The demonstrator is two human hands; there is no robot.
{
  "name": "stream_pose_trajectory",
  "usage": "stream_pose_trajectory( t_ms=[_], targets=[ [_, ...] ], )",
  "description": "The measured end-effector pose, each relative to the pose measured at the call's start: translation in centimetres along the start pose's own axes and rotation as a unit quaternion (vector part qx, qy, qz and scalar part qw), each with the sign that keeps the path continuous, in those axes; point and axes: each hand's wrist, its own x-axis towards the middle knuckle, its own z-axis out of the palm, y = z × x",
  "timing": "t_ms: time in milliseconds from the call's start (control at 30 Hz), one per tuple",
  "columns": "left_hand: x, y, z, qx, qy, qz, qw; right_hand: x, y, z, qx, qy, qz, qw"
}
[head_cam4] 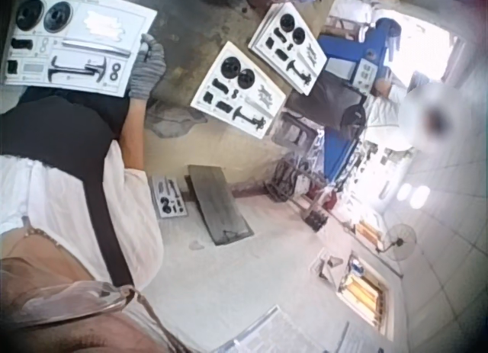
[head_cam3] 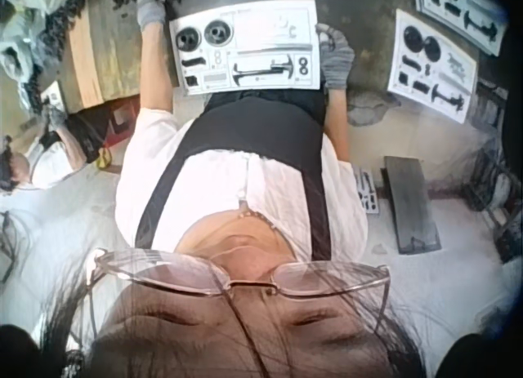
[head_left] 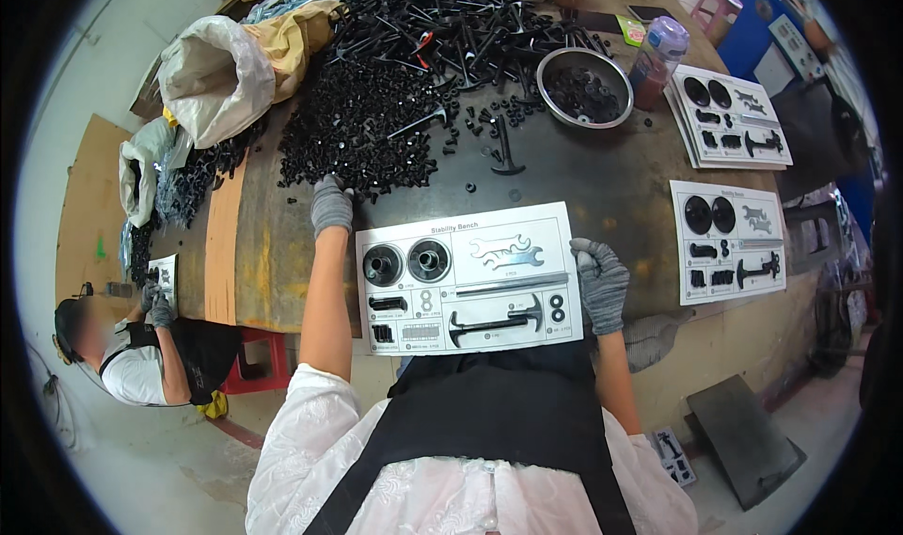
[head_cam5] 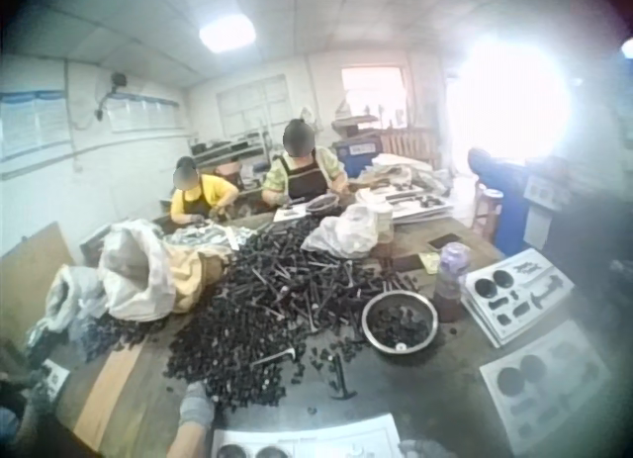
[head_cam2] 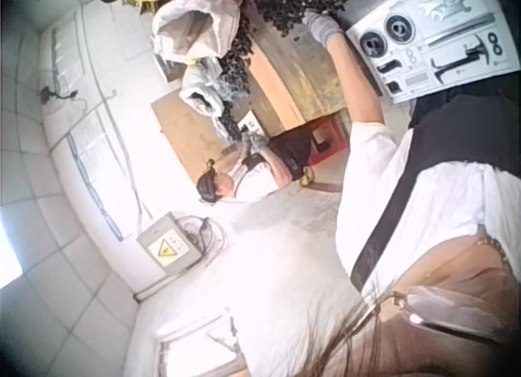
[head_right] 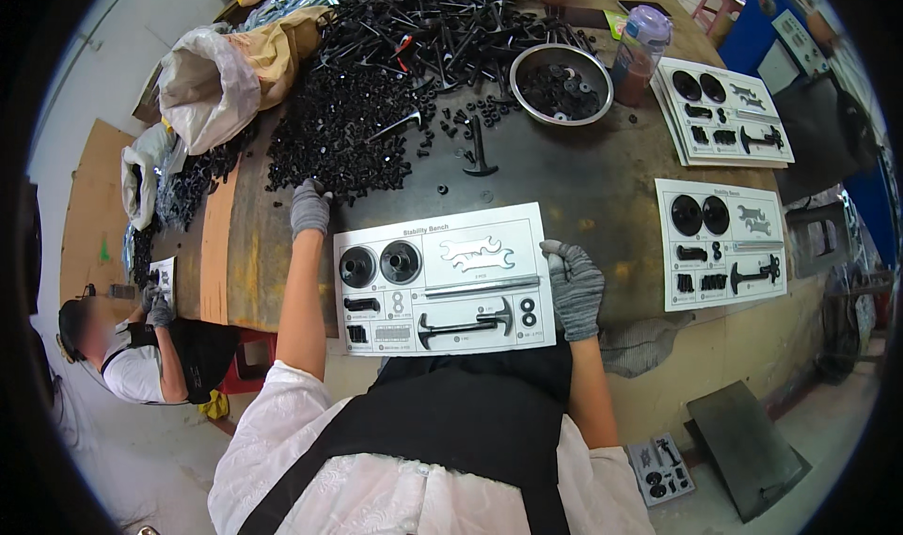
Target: The person picks small black hardware components from a large pile and places them into designated slots on a white cardboard backing. They repeat this process for multiple kits, stacking completed units to the side.
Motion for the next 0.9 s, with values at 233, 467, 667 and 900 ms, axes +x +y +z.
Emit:
stream_pose_trajectory(
  t_ms=[233, 467, 667, 900],
  targets=[
    [-0.7, 2.0, -2.0, 0.025, -0.044, -0.079, 0.996, 0.0, -0.6, 0.1, 0.0, 0.005, -0.027, 1.0],
    [-7.4, 12.7, -1.0, -0.277, -0.186, 0.194, 0.923, -0.1, 0.2, 0.2, 0.003, 0.002, -0.032, 0.999],
    [-7.3, 14.8, 1.4, -0.264, -0.103, 0.188, 0.94, -0.1, -0.3, 0.3, -0.038, -0.016, -0.034, 0.999],
    [-7.5, 17.5, 2.8, -0.145, -0.078, 0.246, 0.955, 0.1, -0.1, 0.2, -0.027, -0.011, -0.031, 0.999]
  ],
)
